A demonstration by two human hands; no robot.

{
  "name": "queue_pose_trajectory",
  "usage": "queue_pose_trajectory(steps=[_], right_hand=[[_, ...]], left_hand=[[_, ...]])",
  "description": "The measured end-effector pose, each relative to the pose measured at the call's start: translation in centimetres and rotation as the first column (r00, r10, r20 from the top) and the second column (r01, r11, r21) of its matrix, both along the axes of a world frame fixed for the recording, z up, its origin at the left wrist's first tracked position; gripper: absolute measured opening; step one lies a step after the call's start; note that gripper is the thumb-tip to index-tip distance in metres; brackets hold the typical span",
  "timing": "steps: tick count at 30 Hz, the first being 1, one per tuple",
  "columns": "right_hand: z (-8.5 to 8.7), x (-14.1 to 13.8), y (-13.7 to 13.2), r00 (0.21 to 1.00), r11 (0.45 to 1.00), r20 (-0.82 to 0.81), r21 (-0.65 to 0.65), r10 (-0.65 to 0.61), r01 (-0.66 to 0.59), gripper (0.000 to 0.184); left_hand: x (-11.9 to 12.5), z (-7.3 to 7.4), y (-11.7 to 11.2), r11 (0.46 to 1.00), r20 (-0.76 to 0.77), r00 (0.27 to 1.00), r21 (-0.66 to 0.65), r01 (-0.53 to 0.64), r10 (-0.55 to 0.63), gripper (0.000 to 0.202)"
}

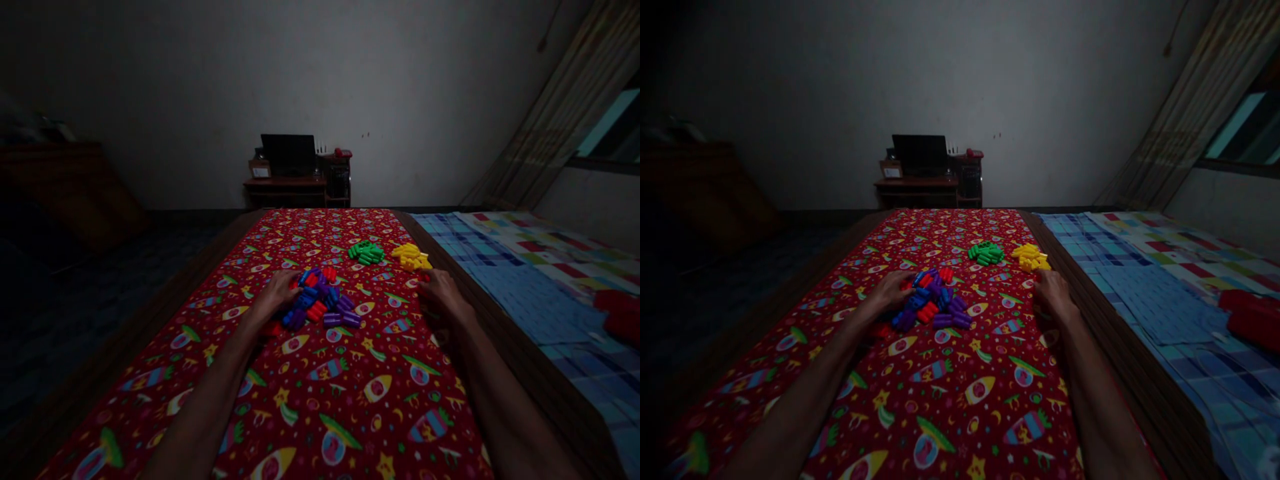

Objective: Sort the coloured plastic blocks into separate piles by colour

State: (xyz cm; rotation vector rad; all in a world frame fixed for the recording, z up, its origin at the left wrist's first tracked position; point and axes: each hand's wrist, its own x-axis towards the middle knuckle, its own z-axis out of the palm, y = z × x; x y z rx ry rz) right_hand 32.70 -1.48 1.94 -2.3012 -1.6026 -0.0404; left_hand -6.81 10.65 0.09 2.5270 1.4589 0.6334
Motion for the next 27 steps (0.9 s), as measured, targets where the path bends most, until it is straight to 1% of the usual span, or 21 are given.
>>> queue_pose_trajectory(steps=[1,2,4,7,8,9,10,11,12,13,15,16,17,18,19,20,21,23,25,27], right_hand=[[0.0,0.3,-0.2,1.000,0.999,-0.004,-0.047,0.002,-0.002,0.029],[0.1,0.5,-0.4,1.000,0.998,-0.008,-0.068,0.017,-0.018,0.028],[0.6,0.4,-0.5,0.999,0.998,-0.014,-0.036,0.053,-0.053,0.029],[1.6,-1.0,-0.1,0.997,0.993,-0.025,0.099,0.067,-0.064,0.032],[1.9,-1.9,0.1,0.996,0.985,-0.039,0.154,0.082,-0.075,0.032],[2.2,-3.0,0.3,0.990,0.972,-0.065,0.211,0.124,-0.108,0.031],[2.4,-4.3,0.4,0.974,0.948,-0.100,0.267,0.205,-0.172,0.030],[2.6,-5.8,0.5,0.939,0.912,-0.145,0.320,0.313,-0.255,0.029],[2.6,-7.3,0.5,0.877,0.863,-0.194,0.363,0.439,-0.351,0.028],[2.6,-8.9,0.4,0.794,0.807,-0.248,0.393,0.555,-0.441,0.028],[2.4,-11.7,0.0,0.623,0.695,-0.318,0.423,0.715,-0.582,0.033],[2.3,-12.9,-0.3,0.557,0.645,-0.327,0.427,0.764,-0.634,0.036],[2.1,-13.8,-0.6,0.511,0.605,-0.323,0.428,0.796,-0.672,0.038],[2.0,-14.4,-0.8,0.482,0.574,-0.311,0.427,0.819,-0.699,0.038],[1.9,-14.8,-0.9,0.469,0.555,-0.297,0.427,0.832,-0.714,0.035],[1.8,-14.9,-0.9,0.472,0.552,-0.287,0.430,0.834,-0.714,0.031],[1.8,-14.8,-0.7,0.486,0.562,-0.283,0.431,0.827,-0.706,0.028],[2.0,-13.8,-0.2,0.545,0.607,-0.271,0.425,0.793,-0.672,0.023],[2.3,-11.8,0.4,0.671,0.699,-0.239,0.413,0.702,-0.584,0.022],[2.7,-9.0,0.8,0.817,0.799,-0.167,0.387,0.552,-0.461,0.024]], left_hand=[[-0.1,0.5,0.0,1.000,-0.014,1.000,-0.027,-0.012,0.012,0.041],[-0.1,1.1,0.0,0.998,-0.022,0.999,-0.050,-0.035,0.034,0.042],[0.0,2.2,-0.1,0.992,-0.001,0.995,-0.073,-0.102,0.103,0.043],[0.6,3.6,-0.9,0.976,0.148,0.965,-0.068,-0.206,0.214,0.039],[1.1,4.0,-1.3,0.975,0.224,0.950,-0.077,-0.206,0.219,0.040],[1.6,4.3,-1.7,0.979,0.305,0.931,-0.095,-0.178,0.199,0.042],[2.3,4.5,-2.2,0.984,0.387,0.908,-0.123,-0.125,0.164,0.046],[3.2,4.5,-2.8,0.986,0.462,0.879,-0.158,-0.053,0.121,0.052],[4.1,4.5,-3.4,0.980,0.527,0.846,-0.198,0.028,0.082,0.058],[5.0,4.4,-4.1,0.964,0.577,0.815,-0.243,0.111,0.052,0.063],[6.7,3.9,-5.4,0.914,0.633,0.774,-0.330,0.236,0.028,0.072],[7.5,3.6,-5.9,0.894,0.648,0.761,-0.355,0.275,0.023,0.073],[8.0,3.4,-6.5,0.883,0.658,0.753,-0.364,0.297,0.018,0.073],[8.5,3.2,-6.9,0.881,0.659,0.752,-0.363,0.303,0.013,0.071],[8.8,3.1,-7.3,0.888,0.654,0.757,-0.354,0.294,0.010,0.068],[9.0,3.0,-7.6,0.896,0.643,0.766,-0.344,0.281,0.007,0.066],[9.1,3.0,-7.8,0.903,0.629,0.778,-0.334,0.271,-0.001,0.064],[9.0,3.0,-8.1,0.903,0.602,0.798,-0.324,0.281,-0.032,0.058],[8.7,3.2,-8.0,0.901,0.584,0.808,-0.304,0.308,-0.079,0.052],[8.2,3.7,-7.7,0.926,0.532,0.837,-0.240,0.290,-0.124,0.047]])
